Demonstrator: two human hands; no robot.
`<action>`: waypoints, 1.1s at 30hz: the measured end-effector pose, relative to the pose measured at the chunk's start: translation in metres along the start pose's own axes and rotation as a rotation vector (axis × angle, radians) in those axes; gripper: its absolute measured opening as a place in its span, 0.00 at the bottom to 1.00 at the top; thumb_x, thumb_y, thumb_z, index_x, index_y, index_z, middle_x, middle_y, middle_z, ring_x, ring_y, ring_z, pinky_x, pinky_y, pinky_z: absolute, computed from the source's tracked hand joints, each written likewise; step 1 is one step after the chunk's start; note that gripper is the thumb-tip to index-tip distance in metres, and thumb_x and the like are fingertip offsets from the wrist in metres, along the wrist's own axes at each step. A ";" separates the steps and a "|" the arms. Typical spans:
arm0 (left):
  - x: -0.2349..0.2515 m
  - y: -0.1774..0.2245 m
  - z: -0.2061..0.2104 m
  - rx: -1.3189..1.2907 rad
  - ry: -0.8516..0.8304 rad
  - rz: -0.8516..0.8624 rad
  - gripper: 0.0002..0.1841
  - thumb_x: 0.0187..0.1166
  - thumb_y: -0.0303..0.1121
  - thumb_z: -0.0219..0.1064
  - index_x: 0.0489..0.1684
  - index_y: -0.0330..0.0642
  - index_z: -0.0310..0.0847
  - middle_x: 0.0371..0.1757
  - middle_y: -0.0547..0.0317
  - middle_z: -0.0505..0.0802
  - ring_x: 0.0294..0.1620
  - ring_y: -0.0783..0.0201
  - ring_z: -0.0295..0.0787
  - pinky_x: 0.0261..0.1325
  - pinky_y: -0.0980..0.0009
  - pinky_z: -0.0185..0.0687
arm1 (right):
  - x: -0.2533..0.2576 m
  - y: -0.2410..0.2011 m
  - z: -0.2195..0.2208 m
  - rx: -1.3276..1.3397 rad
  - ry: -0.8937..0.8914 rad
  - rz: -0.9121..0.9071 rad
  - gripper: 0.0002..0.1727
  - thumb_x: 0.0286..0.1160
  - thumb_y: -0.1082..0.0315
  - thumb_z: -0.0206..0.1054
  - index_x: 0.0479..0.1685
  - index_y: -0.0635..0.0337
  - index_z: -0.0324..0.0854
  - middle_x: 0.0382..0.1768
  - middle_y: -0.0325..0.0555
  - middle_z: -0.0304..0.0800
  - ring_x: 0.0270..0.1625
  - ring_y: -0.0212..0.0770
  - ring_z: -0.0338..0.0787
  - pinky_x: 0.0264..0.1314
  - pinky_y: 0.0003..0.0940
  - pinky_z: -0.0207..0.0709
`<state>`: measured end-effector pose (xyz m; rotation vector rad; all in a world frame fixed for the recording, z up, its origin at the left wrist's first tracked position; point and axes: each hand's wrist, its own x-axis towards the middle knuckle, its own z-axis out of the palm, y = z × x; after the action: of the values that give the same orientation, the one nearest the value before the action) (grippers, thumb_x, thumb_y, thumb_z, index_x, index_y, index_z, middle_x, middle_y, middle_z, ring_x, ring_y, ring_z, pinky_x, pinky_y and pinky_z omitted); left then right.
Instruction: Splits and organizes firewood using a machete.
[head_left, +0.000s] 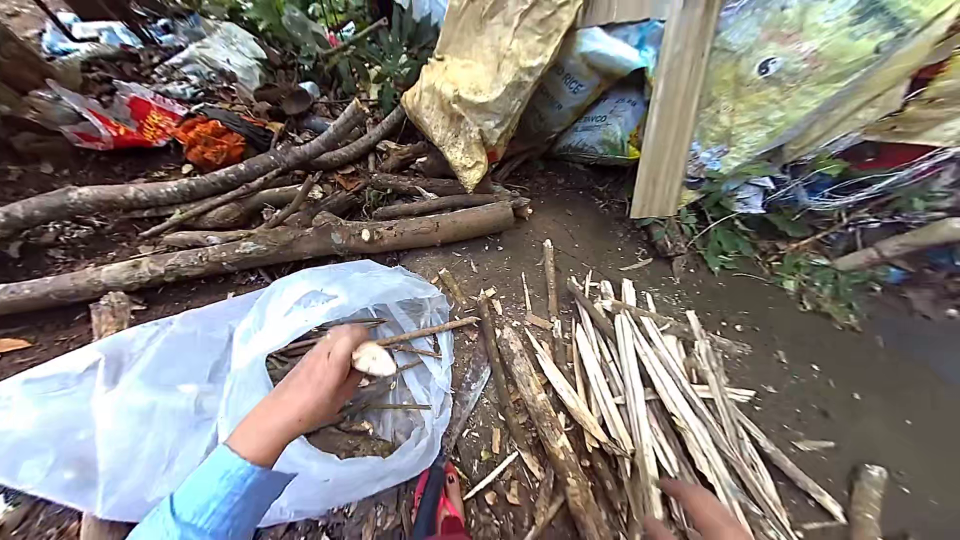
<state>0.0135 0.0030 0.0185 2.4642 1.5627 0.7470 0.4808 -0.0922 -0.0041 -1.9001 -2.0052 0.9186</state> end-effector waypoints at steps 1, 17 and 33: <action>0.013 0.012 -0.009 -0.048 0.011 -0.022 0.18 0.71 0.23 0.67 0.58 0.22 0.76 0.50 0.29 0.89 0.51 0.35 0.90 0.59 0.39 0.85 | 0.025 0.000 0.023 0.047 -0.104 0.054 0.27 0.76 0.62 0.72 0.68 0.76 0.81 0.65 0.76 0.85 0.70 0.74 0.84 0.75 0.71 0.72; 0.182 0.072 0.074 -1.054 0.343 -0.134 0.17 0.65 0.18 0.63 0.48 0.49 0.72 0.41 0.71 0.89 0.45 0.73 0.89 0.54 0.70 0.88 | 0.100 0.073 0.226 -0.108 -0.004 0.532 0.45 0.60 0.65 0.82 0.85 0.62 0.70 0.77 0.73 0.74 0.77 0.74 0.75 0.75 0.68 0.69; 0.229 0.092 0.140 -1.030 0.028 -0.158 0.23 0.75 0.15 0.67 0.69 0.34 0.72 0.60 0.54 0.92 0.53 0.71 0.91 0.59 0.72 0.87 | 0.085 0.073 0.229 0.129 0.237 0.461 0.32 0.66 0.68 0.76 0.72 0.74 0.79 0.66 0.82 0.80 0.70 0.82 0.79 0.71 0.77 0.69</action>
<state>0.2323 0.1831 0.0073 1.5534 0.9550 1.1651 0.3994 -0.0776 -0.2455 -2.3151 -1.3670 0.8452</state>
